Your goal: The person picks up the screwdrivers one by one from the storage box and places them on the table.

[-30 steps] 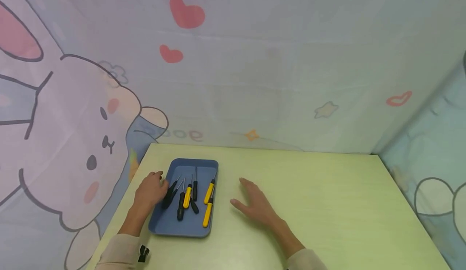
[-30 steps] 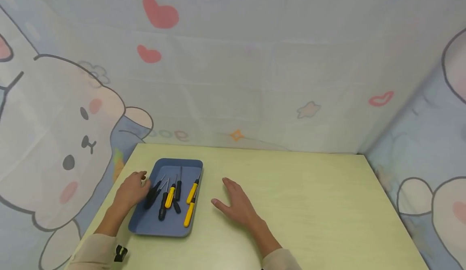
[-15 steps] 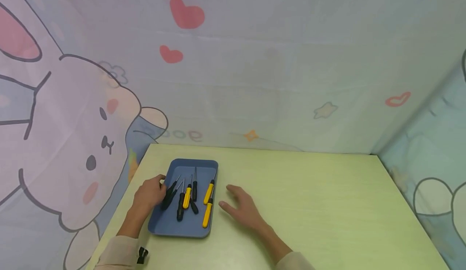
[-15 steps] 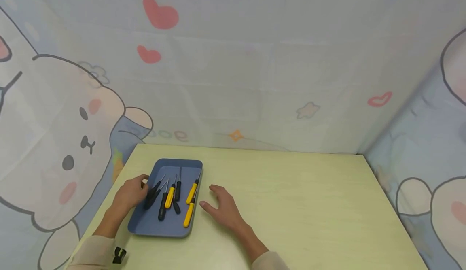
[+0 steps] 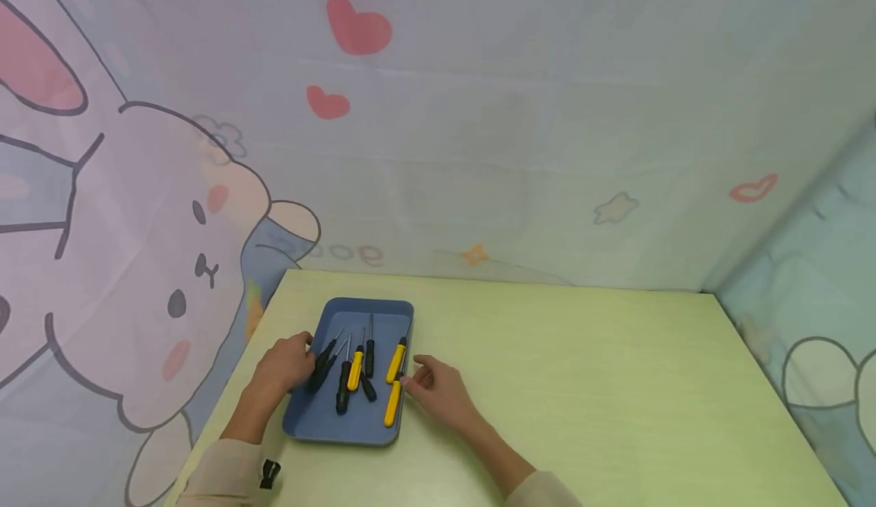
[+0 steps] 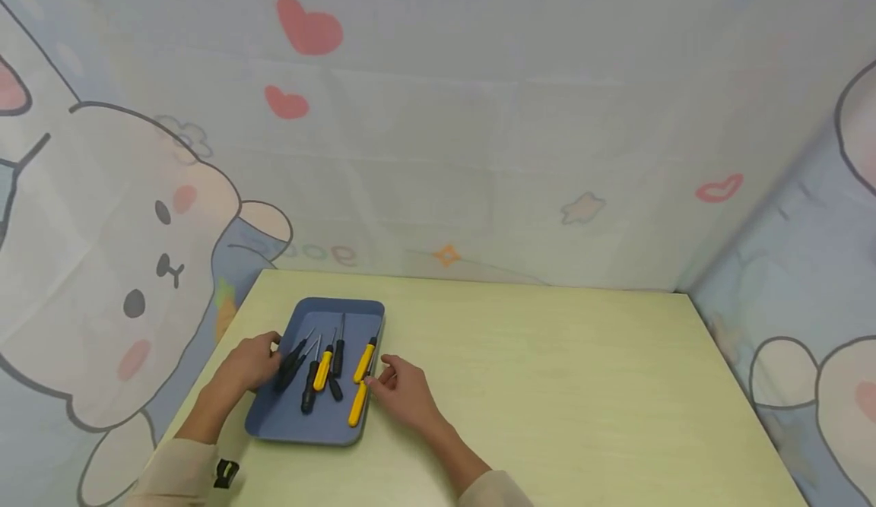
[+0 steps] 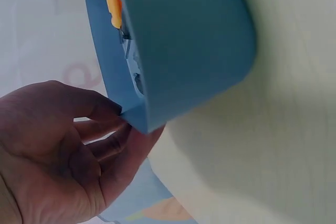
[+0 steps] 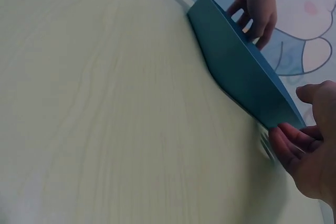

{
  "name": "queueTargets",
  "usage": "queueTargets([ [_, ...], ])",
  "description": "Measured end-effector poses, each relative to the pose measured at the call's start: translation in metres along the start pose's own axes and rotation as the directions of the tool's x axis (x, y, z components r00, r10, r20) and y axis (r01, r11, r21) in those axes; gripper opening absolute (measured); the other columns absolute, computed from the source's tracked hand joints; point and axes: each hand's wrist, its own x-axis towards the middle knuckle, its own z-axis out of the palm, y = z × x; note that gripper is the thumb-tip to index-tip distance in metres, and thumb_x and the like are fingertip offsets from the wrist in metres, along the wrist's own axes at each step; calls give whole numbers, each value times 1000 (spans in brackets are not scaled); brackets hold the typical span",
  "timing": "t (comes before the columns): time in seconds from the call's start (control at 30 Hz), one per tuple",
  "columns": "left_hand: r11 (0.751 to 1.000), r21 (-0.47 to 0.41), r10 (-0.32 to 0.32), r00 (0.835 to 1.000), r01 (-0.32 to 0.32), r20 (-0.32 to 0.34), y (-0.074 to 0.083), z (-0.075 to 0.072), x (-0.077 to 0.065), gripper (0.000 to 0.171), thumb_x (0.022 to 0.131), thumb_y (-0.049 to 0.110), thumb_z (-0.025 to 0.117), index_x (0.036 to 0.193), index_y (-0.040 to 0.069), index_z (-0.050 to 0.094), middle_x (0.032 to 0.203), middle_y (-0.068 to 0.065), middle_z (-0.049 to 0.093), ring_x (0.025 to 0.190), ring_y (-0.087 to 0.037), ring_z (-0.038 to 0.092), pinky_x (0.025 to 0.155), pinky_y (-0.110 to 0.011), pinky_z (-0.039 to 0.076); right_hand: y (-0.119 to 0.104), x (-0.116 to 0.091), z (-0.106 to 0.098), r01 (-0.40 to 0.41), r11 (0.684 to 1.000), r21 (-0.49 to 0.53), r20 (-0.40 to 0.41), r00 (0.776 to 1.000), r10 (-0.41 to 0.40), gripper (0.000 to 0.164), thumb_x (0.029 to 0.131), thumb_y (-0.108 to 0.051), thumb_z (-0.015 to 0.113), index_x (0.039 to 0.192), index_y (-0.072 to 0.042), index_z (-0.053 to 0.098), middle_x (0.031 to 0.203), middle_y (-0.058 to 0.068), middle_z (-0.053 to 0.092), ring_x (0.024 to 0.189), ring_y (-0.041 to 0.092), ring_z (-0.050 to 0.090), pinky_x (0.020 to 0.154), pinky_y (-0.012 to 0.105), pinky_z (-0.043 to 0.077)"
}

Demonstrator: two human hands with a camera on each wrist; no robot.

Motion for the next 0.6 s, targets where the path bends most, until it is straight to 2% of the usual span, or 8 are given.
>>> queueTargets([
  [0.13, 1000, 8, -8, 1000, 8, 5, 4, -3, -2, 40, 102, 7, 51, 137, -11, 57, 99, -23, 71, 60, -24, 64, 49, -38, 55, -4, 2, 5, -28, 999, -19, 85, 996, 29, 58, 101, -29, 72, 144, 7, 58, 91, -2, 72, 72, 6, 62, 68, 22, 56],
  [0.37, 1000, -10, -19, 1000, 19, 21, 6, -5, -5, 38, 101, 6, 50, 134, -11, 57, 98, -24, 70, 58, -23, 64, 49, -36, 56, -3, 3, 10, -62, 997, -54, 95, 993, 67, 59, 100, -25, 72, 147, 7, 55, 84, -7, 69, 67, 5, 60, 65, 23, 54],
  [0.43, 1000, -15, -20, 999, 21, 30, 6, -5, -6, 37, 101, 6, 50, 133, -11, 57, 100, -24, 70, 58, -23, 64, 49, -36, 57, -3, 3, 11, -73, 997, -32, 110, 991, 76, 61, 101, -23, 71, 149, 8, 52, 82, -7, 69, 65, 7, 62, 65, 23, 54],
  [0.6, 1000, 9, -7, 999, 7, 38, 5, -4, -5, 37, 101, 5, 49, 133, -11, 58, 100, -24, 69, 61, -24, 64, 50, -37, 56, -3, 1, 12, -106, 990, 97, 167, 982, 89, 64, 102, -16, 67, 156, 9, 42, 79, -1, 72, 60, 15, 70, 59, 27, 60],
])
